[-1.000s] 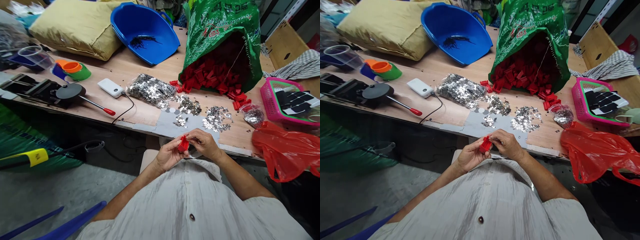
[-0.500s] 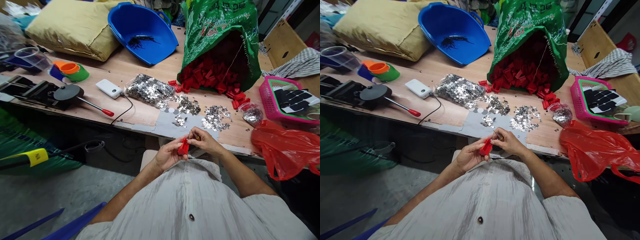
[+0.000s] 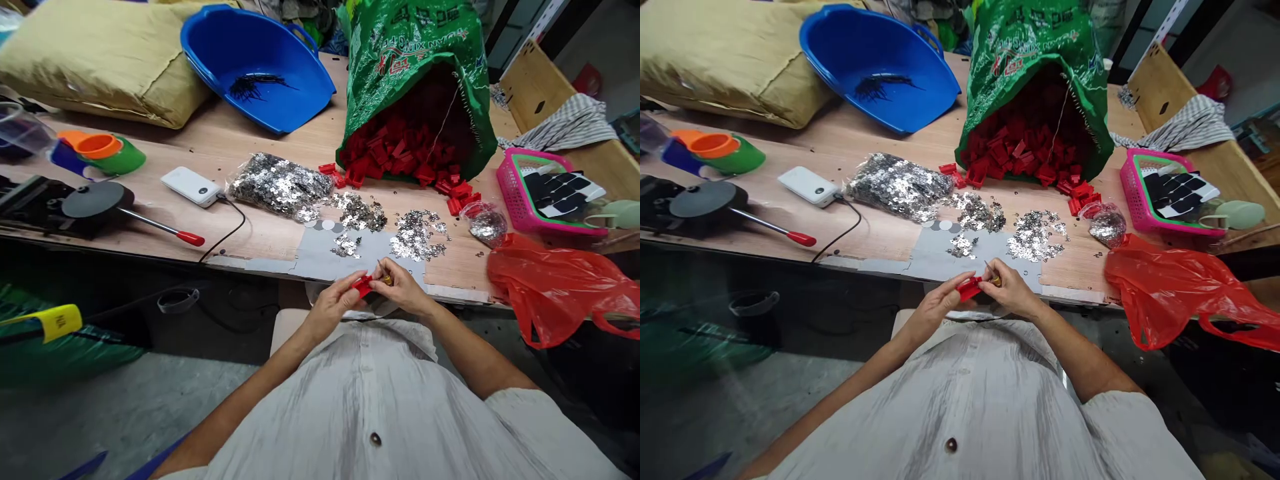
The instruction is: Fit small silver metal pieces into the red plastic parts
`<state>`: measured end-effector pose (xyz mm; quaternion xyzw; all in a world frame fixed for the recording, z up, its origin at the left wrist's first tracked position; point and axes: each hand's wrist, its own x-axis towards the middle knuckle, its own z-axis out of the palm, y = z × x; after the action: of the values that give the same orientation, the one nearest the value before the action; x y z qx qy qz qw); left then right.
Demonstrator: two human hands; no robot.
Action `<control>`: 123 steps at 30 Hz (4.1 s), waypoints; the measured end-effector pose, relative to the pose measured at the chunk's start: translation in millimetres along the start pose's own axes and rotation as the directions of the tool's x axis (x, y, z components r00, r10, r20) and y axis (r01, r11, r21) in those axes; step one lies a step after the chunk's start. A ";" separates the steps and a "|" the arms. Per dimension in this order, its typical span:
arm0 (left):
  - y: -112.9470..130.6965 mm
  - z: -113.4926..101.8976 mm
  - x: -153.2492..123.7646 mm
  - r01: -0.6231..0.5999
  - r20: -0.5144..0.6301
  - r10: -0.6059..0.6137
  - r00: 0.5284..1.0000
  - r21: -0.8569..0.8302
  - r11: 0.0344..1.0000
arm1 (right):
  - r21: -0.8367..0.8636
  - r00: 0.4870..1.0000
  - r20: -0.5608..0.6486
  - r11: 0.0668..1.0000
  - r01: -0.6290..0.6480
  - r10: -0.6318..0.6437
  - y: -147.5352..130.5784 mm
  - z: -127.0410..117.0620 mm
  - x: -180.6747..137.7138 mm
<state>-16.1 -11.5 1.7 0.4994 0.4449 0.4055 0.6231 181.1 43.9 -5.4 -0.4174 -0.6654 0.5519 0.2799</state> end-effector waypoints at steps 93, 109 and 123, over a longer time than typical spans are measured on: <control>-5.0 3.7 18.4 -0.093 -0.144 0.057 0.988 -0.259 0.961 | -0.246 0.962 0.097 0.930 0.272 -0.255 -19.1 -17.7 4.5; -21.4 -25.5 39.3 -0.177 -0.129 0.241 0.962 0.380 0.908 | -0.507 0.981 -0.006 0.846 0.166 -0.196 14.0 -5.3 2.2; -16.5 -35.7 50.0 -0.192 0.007 0.226 0.974 0.556 0.809 | -0.570 0.965 0.066 0.784 0.245 -0.254 22.6 -2.1 10.5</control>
<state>-35.6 42.5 -25.7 0.6916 0.5038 0.3401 0.3901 183.3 55.0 -27.7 -0.3944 -0.8476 0.2814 0.2165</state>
